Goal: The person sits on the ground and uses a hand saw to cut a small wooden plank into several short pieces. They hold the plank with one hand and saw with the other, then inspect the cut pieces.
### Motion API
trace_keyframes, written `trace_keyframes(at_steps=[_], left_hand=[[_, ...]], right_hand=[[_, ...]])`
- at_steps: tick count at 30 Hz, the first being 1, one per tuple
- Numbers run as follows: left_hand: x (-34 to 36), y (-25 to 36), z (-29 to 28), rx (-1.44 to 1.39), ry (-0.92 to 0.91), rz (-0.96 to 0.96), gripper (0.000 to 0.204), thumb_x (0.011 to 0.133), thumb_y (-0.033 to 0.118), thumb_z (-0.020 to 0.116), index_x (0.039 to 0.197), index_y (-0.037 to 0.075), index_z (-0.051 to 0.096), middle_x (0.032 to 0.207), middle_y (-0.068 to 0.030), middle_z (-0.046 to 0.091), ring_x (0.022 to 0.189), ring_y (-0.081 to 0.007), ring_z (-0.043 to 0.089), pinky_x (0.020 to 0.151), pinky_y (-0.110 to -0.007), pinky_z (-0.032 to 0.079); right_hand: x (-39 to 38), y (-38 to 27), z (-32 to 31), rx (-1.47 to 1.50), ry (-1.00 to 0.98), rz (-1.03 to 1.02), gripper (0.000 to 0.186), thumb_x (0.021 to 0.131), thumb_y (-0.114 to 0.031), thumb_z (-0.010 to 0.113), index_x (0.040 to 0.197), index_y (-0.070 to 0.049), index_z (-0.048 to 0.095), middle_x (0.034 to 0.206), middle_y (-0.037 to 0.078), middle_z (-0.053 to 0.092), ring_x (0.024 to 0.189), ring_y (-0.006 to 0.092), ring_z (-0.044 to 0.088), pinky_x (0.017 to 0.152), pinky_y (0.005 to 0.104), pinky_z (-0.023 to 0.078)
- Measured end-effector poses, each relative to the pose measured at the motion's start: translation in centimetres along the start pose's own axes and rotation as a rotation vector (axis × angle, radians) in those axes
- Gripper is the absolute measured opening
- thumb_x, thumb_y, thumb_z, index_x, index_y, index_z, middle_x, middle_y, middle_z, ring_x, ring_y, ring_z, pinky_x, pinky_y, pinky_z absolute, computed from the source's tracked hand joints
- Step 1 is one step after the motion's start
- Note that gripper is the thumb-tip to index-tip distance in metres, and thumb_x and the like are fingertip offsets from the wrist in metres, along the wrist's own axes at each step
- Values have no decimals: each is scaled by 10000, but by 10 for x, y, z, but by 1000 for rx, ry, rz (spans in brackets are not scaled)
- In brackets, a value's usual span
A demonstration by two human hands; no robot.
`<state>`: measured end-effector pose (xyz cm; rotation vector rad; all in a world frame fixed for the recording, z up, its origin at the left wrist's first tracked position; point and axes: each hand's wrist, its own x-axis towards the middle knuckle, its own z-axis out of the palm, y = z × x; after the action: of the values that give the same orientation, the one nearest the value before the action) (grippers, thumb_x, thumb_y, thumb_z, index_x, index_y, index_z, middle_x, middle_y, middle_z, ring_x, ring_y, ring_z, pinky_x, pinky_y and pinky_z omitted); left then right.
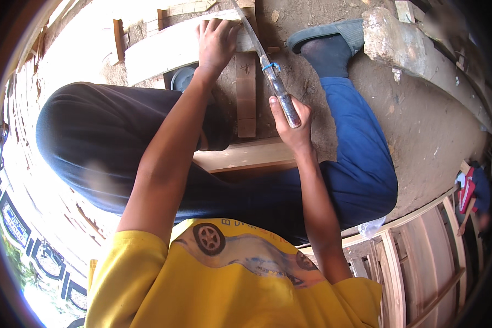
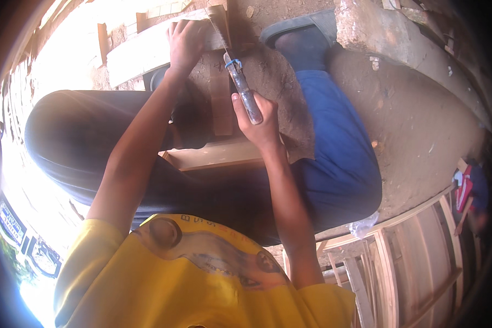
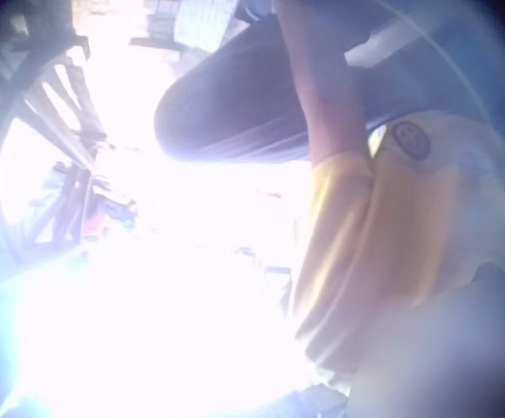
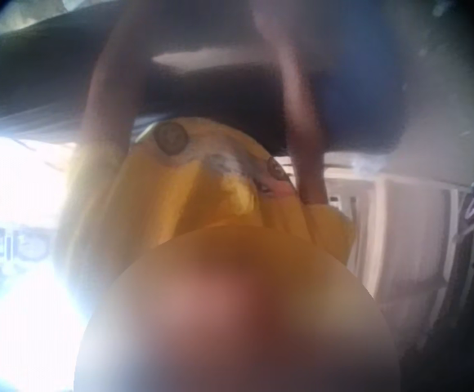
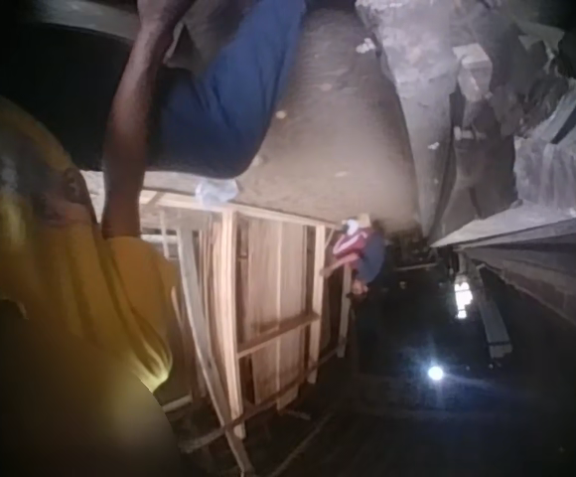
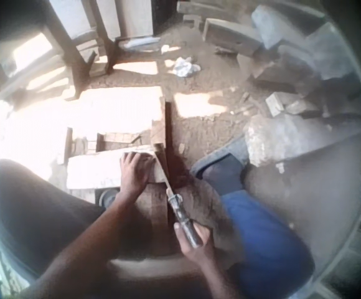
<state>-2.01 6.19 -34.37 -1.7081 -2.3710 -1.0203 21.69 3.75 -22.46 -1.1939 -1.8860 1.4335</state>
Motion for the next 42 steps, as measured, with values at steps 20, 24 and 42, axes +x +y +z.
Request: trace_keyframes(at_steps=[20,24,42], left_hand=[[6,12,-9,-45,61,-371,563,842,573,583,1224,161,613,1431,-228,352,1371,-406,197,1087,-578,79],[7,7,-3,23,-152,-557,962,814,730,483,1511,136,191,1531,-322,49,1430,-462,-81,1069,-677,-67],[0,31,5,-29,37,-559,245,808,486,683,998,345,747,1525,-121,290,1428,-454,46,1026,-728,-97]], right_hand=[[-19,-3,29,33,117,-14,216,894,-130,641,725,-10,579,516,55,494,456,106,483,447,299,369],[-21,-1,32,54,111,8,247,903,-139,637,703,-19,558,512,34,470,459,89,428,442,307,340],[-18,-9,30,-2,85,-16,250,897,-110,633,686,-13,541,499,72,462,429,123,441,423,327,346]])
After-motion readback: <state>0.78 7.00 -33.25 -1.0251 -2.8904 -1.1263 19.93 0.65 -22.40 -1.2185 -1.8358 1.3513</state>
